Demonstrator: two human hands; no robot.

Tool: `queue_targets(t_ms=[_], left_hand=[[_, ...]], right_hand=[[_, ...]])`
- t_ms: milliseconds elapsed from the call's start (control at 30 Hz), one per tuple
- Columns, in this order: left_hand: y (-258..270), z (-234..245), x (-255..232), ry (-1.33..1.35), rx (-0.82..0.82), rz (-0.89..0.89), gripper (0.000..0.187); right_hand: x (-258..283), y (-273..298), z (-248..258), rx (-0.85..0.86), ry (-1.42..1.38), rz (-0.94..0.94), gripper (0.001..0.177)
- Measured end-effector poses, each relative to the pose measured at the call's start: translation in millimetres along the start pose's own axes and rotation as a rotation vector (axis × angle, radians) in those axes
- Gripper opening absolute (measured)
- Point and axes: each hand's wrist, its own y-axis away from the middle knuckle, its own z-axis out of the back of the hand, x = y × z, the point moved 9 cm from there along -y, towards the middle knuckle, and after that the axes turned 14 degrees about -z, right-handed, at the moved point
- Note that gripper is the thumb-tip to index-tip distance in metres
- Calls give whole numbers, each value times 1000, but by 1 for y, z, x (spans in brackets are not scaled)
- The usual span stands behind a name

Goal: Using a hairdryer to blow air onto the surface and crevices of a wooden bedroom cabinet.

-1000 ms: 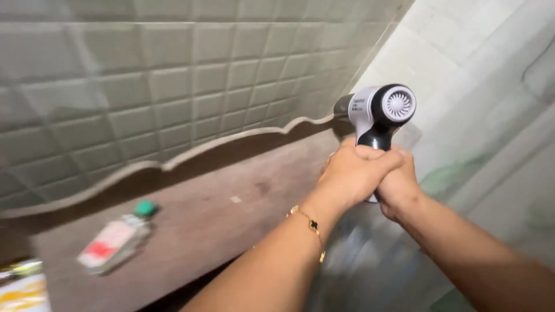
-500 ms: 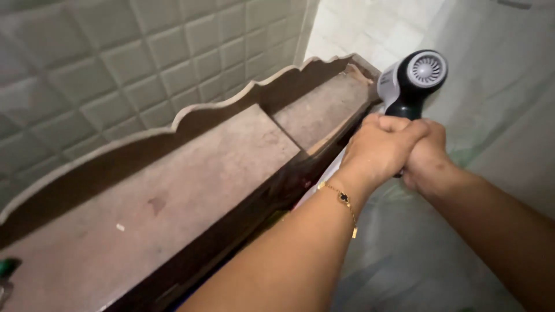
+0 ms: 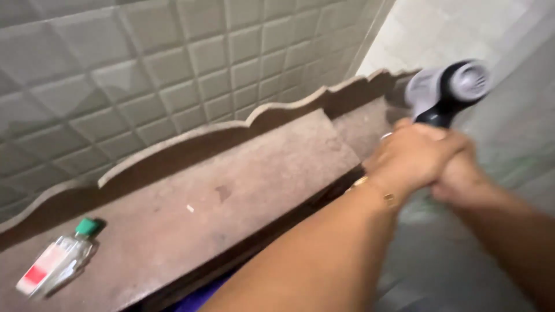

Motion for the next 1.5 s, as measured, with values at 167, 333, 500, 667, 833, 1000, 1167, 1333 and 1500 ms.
queue_targets(t_ms=[167, 333, 500, 667, 833, 1000, 1167, 1333, 1500], left_hand=[[12, 39, -19, 16, -2, 85, 85], [-18, 28, -27, 184, 32, 51, 81], [-17, 42, -26, 284, -12, 4, 72], [-3, 39, -40, 297, 79, 102, 70], [-17, -65, -57, 386, 252, 76, 69], [-21, -87, -47, 197, 242, 109, 81], [-33, -106, -23, 292, -23, 196, 99], [-40, -240, -18, 423, 234, 308, 94], [-13, -367, -21, 441, 558, 366, 89]], right_hand=[[-7, 0, 36, -498, -241, -98, 18], [18, -5, 57, -570, -240, -93, 14], [9, -24, 51, -466, -278, -171, 20], [-3, -3, 61, -489, -260, -269, 25], [-17, 76, 111, -682, -271, -304, 27], [-16, 78, 145, -746, -304, -247, 27], [-51, 44, 196, -489, -64, -253, 18], [-174, 123, 360, -640, -47, -429, 18], [-210, 240, 406, -757, -79, -590, 21]])
